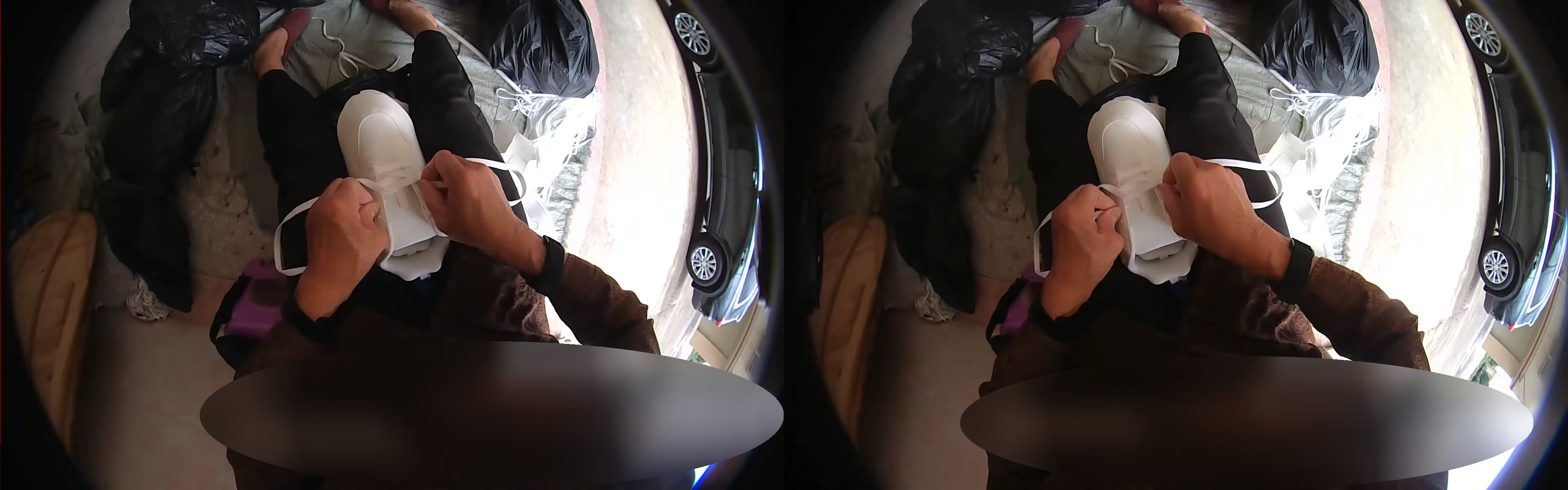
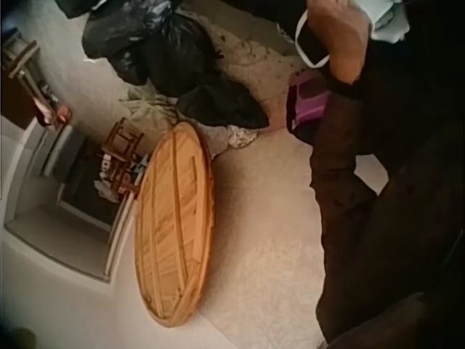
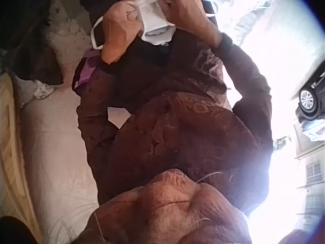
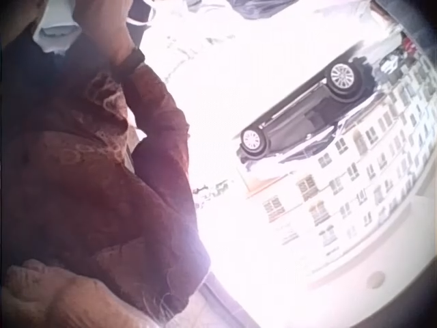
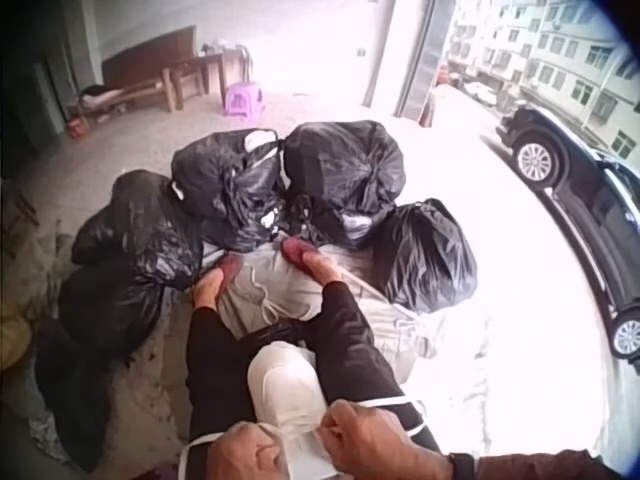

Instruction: The person is lacing white shoes while sitting on the floor.

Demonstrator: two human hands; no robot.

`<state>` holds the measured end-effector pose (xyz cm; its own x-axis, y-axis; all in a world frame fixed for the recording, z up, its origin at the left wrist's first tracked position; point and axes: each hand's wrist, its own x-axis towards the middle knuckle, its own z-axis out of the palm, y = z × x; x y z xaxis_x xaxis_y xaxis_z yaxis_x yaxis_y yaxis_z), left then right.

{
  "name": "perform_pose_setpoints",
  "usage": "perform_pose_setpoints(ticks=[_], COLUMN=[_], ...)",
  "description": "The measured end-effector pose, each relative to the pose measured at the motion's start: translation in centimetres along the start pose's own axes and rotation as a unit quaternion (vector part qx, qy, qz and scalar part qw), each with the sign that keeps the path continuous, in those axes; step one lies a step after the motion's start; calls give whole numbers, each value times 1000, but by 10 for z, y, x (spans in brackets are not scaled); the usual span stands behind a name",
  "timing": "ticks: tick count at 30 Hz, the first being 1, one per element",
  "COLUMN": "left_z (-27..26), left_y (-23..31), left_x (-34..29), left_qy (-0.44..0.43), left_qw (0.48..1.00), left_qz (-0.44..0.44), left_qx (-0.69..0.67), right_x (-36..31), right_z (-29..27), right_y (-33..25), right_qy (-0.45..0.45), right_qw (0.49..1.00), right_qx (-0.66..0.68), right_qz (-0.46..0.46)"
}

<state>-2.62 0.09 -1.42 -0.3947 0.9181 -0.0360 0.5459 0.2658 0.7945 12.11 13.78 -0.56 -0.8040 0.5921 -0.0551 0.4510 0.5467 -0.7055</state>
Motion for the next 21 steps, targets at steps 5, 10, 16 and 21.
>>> perform_pose_setpoints(ticks=[5,10,16,21], left_z=[-7,-20,-8,-10], left_y=[25,22,17,16], left_x=[-18,-21,-28,-22], left_qy=[96,131,109,75], left_qw=[994,980,993,977], left_qz=[54,95,51,188], left_qx=[27,120,8,72], right_x=[-15,-18,-15,-11], right_z=[-9,-20,-13,-10], right_y=[-28,-9,-18,-22], right_qy=[25,0,-11,-12], right_qw=[992,996,955,939], right_qx=[-77,-47,-170,-237], right_qz=[-94,-80,-242,-248])
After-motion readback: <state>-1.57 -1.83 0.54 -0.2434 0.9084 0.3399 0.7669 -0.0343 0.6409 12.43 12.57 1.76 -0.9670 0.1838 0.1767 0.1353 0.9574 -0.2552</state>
